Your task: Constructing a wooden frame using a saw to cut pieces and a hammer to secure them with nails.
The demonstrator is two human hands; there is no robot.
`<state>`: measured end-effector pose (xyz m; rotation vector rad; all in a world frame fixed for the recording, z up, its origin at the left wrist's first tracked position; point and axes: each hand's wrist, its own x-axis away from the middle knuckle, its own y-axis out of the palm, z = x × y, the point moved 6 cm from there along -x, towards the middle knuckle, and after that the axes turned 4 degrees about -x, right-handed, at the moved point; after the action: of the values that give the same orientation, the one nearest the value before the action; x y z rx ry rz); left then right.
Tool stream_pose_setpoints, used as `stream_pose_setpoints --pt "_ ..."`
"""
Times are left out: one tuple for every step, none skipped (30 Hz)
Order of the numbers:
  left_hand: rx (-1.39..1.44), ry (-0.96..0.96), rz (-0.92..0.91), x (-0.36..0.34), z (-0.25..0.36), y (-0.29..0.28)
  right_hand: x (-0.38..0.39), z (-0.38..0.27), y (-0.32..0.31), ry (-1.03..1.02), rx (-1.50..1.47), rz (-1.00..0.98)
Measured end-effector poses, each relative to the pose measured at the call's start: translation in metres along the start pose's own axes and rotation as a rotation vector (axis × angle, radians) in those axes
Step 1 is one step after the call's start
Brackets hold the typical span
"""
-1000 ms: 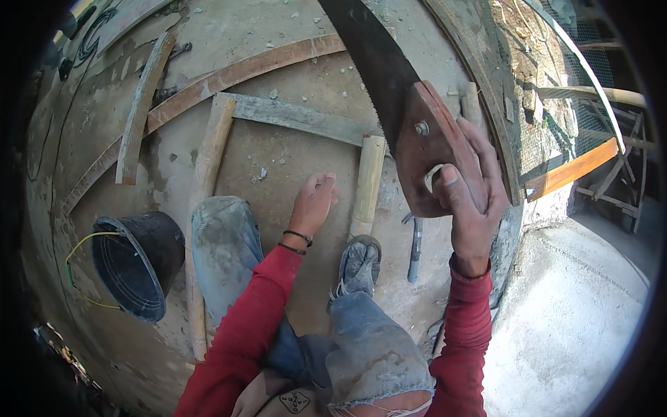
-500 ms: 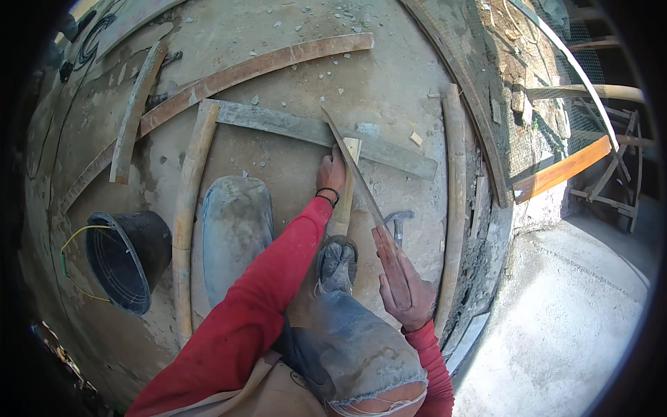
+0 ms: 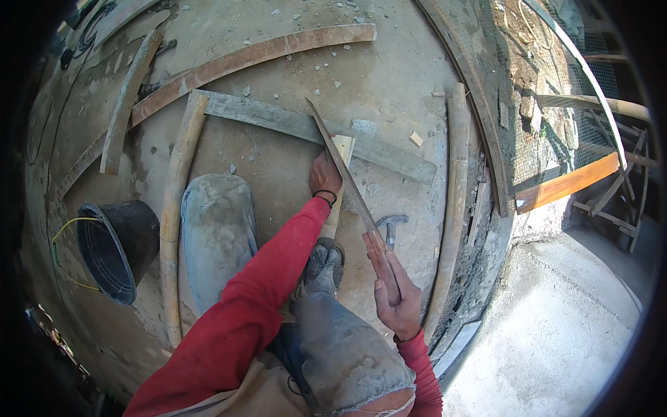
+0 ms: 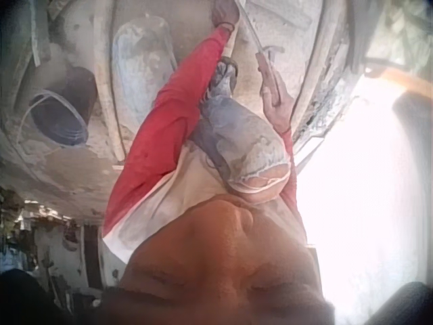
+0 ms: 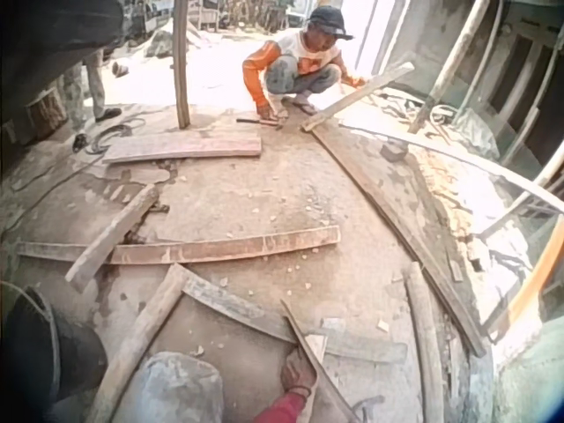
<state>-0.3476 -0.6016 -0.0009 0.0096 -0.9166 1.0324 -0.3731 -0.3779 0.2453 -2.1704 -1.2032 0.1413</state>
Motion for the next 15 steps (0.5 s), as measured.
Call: stream_pose_setpoints --pt "0.006 -0.006 0.008 0.0 0.0 -0.001 -0.004 0.0 0.002 -0.005 0.001 -0.01" --pt "0.014 0.015 0.01 0.0 -0.001 0.001 -0.008 -0.005 0.004 -0.064 0.032 -0.011" --pt "0.021 0.036 0.013 0.0 -0.002 0.002 -0.013 -0.009 0.006 -0.124 0.061 -0.012" --pt "0.022 0.033 0.016 0.0 -0.005 0.002 -0.019 -0.01 0.008 -0.125 0.061 -0.017" --pt "0.011 0.115 0.017 0.001 -0.002 0.002 -0.028 -0.009 0.01 -0.079 0.078 -0.043" --pt "-0.001 0.197 0.018 0.001 0.002 0.003 -0.033 -0.008 0.011 -0.034 0.096 -0.068" --pt "0.002 0.194 0.02 0.001 0.002 0.005 -0.037 -0.01 0.009 -0.035 0.097 -0.072" --pt "0.02 0.131 0.014 0.001 0.0 0.005 -0.039 -0.015 0.007 -0.088 0.138 -0.079" --pt "0.038 0.069 0.008 0.002 -0.003 0.004 -0.041 -0.018 0.006 -0.139 0.179 -0.084" --pt "0.036 0.065 0.013 0.003 -0.005 0.003 -0.037 -0.012 0.005 -0.14 0.174 -0.089" --pt "0.021 0.092 0.032 0.003 -0.003 0.002 -0.033 -0.011 0.004 -0.228 0.164 -0.07" --pt "0.005 0.119 0.051 0.003 -0.001 0.001 -0.03 -0.012 0.003 -0.315 0.154 -0.049" --pt "0.006 0.118 0.055 -0.001 0.001 0.0 -0.031 -0.009 0.004 -0.318 0.153 -0.052" --pt "0.011 0.084 0.036 0.0 0.001 0.002 -0.032 -0.01 0.004 -0.256 0.102 -0.026" --pt "0.015 0.051 0.017 0.002 -0.001 0.003 -0.033 -0.011 0.004 -0.195 0.052 0.001"
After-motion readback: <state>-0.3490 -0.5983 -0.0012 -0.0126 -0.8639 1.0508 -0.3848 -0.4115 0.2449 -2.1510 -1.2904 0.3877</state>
